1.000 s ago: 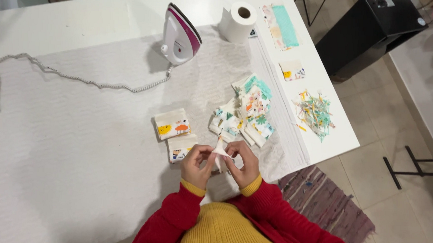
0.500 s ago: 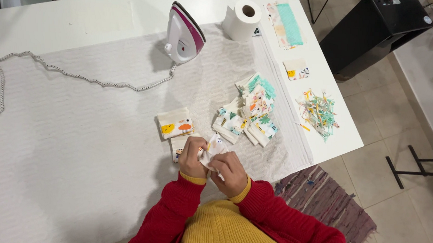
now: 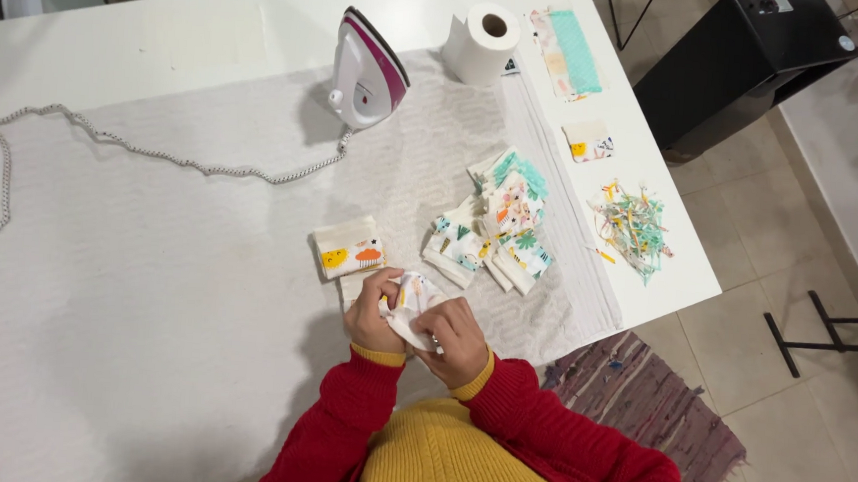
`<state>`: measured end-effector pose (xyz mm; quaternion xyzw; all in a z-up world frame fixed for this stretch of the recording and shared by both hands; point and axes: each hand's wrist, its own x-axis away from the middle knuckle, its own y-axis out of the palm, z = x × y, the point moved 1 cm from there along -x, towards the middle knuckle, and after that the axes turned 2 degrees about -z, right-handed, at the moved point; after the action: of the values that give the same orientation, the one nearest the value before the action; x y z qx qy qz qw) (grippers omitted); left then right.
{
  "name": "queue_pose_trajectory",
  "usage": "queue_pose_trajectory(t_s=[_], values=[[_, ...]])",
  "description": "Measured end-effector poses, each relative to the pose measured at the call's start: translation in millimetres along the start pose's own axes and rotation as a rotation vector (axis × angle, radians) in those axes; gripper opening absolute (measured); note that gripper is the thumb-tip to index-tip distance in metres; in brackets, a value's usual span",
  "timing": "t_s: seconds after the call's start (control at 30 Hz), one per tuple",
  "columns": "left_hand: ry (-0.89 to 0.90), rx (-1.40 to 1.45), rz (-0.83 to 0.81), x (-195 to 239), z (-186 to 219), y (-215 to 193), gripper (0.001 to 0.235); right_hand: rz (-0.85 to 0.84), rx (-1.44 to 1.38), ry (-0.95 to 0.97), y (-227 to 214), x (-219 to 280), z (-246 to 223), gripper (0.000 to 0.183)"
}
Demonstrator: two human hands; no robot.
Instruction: The person folds small, patterned fabric squares on a white table. They pick up each square, fold it in half, and then fold it again into a smaller rectangle, placing the finished items in a neat pile.
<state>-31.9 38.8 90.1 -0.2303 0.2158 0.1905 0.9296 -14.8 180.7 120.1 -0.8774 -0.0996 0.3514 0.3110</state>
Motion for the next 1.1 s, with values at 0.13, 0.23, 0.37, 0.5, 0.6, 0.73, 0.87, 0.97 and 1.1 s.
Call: queue_pose_trajectory(t_s=[0.13, 0.23, 0.37, 0.5, 0.6, 0.73, 0.87, 0.97, 1.1], values=[[-0.032, 0.032, -0.05, -1, 6, -7, 0.041, -0.011, -0.001, -0.03, 7, 11, 9, 0.04], [0.019, 0.033, -0.041, -2, 10, -6, 0.039, -0.009, -0.005, -0.095, 6, 14, 8, 0.036], [-0.045, 0.068, -0.05, 1, 15, -9, 0.04, -0.033, -0.055, -0.06, 1, 9, -6, 0.031], [-0.051, 0.019, -0.031, -7, 23, -15, 0.043, -0.016, -0.092, -0.076, 11, 12, -5, 0.03], [-0.06, -0.056, -0.109, -3, 19, -20, 0.034, 0.017, -0.014, 0.011, 26, 26, 18, 0.033], [0.008, -0.075, -0.235, 23, -6, -17, 0.031, 0.077, 0.076, 0.074, -1, 7, 34, 0.03], [-0.14, 0.325, -0.598, 44, -36, -8, 0.022, 0.056, 0.155, 0.163, -8, 2, 37, 0.034], [-0.416, 0.752, -0.81, 62, -69, -2, 0.02, 0.003, 0.1, 0.165, -10, -3, 32, 0.036], [-0.666, 1.224, -0.854, 63, -65, -1, 0.039, -0.069, -0.009, 0.227, -11, -3, 26, 0.042]])
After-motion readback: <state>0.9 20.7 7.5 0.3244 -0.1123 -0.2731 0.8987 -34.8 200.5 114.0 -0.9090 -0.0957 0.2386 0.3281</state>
